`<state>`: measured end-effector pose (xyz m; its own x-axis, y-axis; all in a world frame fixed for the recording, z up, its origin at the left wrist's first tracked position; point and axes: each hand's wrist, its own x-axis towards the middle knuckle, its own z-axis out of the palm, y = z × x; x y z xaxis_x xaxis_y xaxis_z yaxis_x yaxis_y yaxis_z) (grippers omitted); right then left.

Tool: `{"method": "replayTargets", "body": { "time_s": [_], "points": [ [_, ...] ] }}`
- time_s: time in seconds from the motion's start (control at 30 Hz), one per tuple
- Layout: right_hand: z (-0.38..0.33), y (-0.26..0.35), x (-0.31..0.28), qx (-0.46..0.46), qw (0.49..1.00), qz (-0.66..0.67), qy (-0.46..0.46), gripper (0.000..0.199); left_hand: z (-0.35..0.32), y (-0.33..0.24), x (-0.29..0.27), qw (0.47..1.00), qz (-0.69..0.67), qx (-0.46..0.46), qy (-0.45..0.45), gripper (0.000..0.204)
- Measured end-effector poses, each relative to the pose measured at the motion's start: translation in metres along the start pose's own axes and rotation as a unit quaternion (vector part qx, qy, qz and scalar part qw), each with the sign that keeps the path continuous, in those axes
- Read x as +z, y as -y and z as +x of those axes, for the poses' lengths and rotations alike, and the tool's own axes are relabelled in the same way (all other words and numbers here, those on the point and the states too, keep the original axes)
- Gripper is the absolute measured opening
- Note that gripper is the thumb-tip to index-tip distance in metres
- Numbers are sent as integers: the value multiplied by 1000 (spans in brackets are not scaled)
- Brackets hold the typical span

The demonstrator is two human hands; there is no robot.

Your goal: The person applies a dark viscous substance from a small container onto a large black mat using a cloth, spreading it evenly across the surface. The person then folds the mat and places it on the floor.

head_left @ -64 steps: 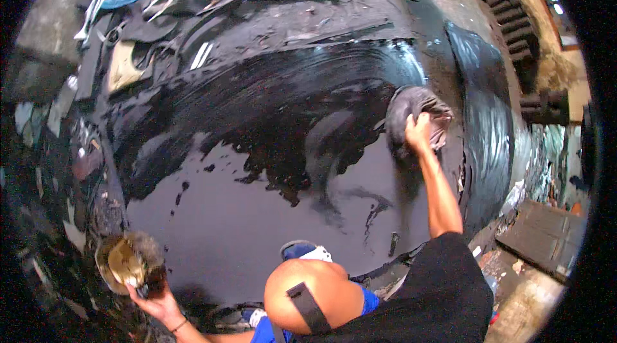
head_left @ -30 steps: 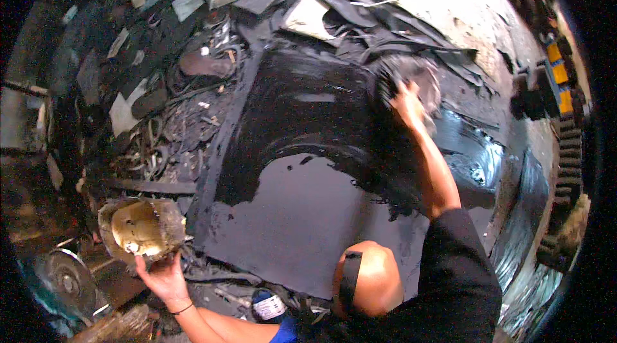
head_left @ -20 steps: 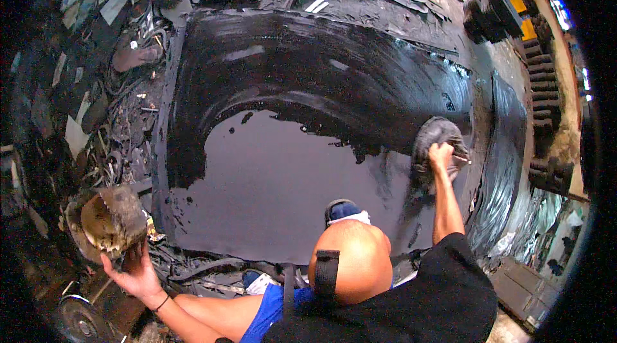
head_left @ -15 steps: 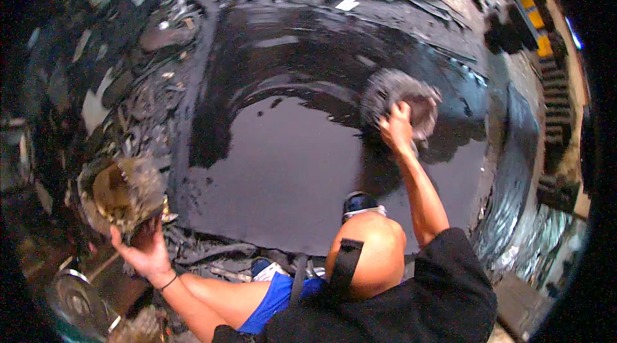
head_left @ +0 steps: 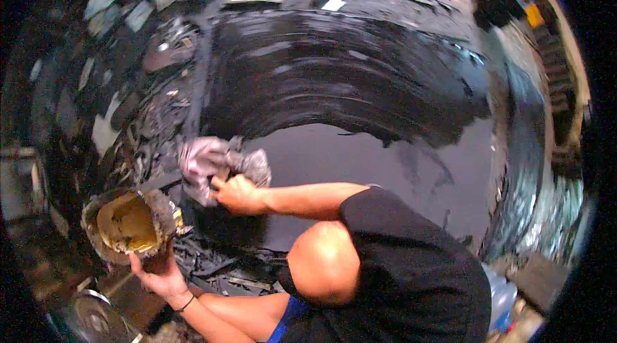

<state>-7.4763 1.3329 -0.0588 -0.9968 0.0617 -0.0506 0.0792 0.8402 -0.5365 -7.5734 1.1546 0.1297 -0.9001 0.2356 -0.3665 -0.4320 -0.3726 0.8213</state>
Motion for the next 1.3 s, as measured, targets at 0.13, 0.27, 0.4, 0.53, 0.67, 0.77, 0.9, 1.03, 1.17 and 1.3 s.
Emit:
{"method": "replayTargets", "body": {
  "time_s": [0.13, 0.27, 0.4, 0.53, 0.67, 0.77, 0.9, 1.03, 1.17, 1.3],
  "points": [
    [-131, -120, -74, 319, 929, -17, -186, 39, -4, 17, 2, 997, 55, -31, 54, 65],
    [-322, -223, -141, 533, 801, -77, -262, 49, -1, 43, 33, 983, 81, -116, 117, 58],
    [-571, -290, -120, 715, 617, -179, -278, 34, -30, 97, 89, 969, 147, -130, 150, 70],
    [-763, -320, -133, 846, 448, -74, -280, 44, -48, 144, 114, 955, 175, -164, 174, 68],
    [-735, -388, -159, 777, 539, -96, -311, 36, -61, 176, 142, 943, 175, -187, 215, 67],
    [-580, -407, -195, 651, 689, -116, -295, 28, -67, 170, 165, 946, 213, -151, 191, 62],
    [-367, -338, -214, 486, 829, -54, -271, 36, -79, 155, 191, 954, 166, -127, 214, 62],
    [-164, -215, -131, 306, 910, -121, -251, 19, -75, 127, 222, 941, 116, -129, 290, 61],
    [-100, -82, -27, 151, 955, -55, -248, 33, -64, 133, 227, 914, 162, -159, 337, 54],
    [-140, -77, -48, 155, 949, -1, -274, 40, -33, 133, 184, 895, 220, -130, 365, 37]
  ]
}}
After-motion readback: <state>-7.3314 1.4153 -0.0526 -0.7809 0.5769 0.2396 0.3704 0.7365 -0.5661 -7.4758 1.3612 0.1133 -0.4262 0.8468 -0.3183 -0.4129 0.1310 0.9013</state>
